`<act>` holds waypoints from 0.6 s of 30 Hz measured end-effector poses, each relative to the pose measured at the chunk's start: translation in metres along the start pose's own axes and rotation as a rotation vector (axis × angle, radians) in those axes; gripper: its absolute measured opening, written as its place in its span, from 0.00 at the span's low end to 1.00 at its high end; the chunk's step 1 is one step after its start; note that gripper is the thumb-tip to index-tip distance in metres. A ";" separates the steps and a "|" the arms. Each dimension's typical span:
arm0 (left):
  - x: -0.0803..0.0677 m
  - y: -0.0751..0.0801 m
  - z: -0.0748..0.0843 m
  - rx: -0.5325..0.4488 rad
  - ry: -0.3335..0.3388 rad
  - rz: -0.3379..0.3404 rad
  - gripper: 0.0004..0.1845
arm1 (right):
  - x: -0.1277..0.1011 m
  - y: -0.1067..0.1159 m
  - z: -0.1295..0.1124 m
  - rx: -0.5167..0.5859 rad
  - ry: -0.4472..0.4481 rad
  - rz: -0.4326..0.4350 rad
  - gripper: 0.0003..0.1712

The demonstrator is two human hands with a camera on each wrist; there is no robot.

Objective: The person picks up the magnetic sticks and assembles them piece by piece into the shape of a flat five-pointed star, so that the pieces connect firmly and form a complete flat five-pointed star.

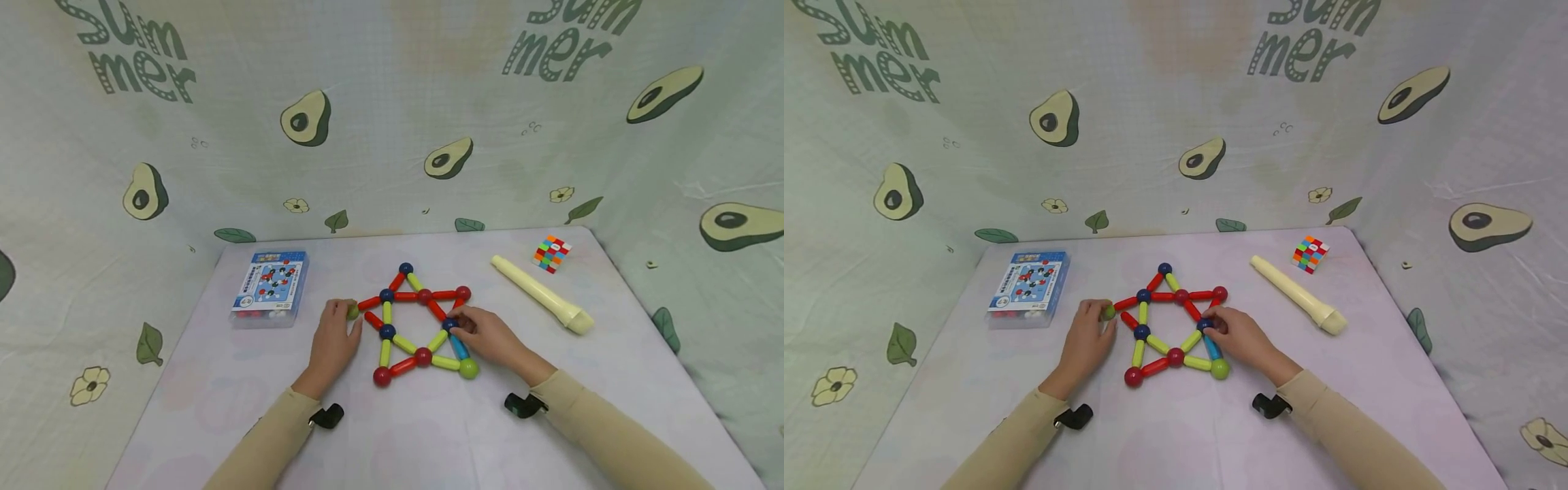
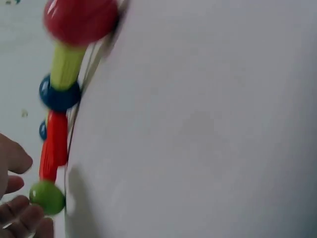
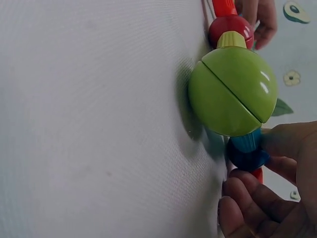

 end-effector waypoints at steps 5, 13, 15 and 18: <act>0.008 0.002 -0.024 -0.053 0.044 -0.072 0.22 | -0.001 0.000 0.000 -0.015 -0.003 0.014 0.19; 0.010 0.005 -0.032 -0.138 0.047 -0.082 0.21 | -0.001 0.007 -0.059 -0.100 0.105 0.092 0.25; 0.010 0.005 -0.033 -0.152 0.048 -0.074 0.21 | 0.005 -0.001 -0.078 -0.113 0.134 0.050 0.24; 0.010 0.001 -0.033 -0.178 0.047 -0.088 0.21 | 0.015 -0.018 -0.098 -0.141 0.140 -0.017 0.25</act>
Point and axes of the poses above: each hand's wrist, its own x-axis towards the middle knuckle, its own y-axis out of the back of the hand, z = x × y, the point moved 10 cm from there along x, towards the middle knuckle, and after that the axes turned 13 degrees about -y, right-handed, at the moved point
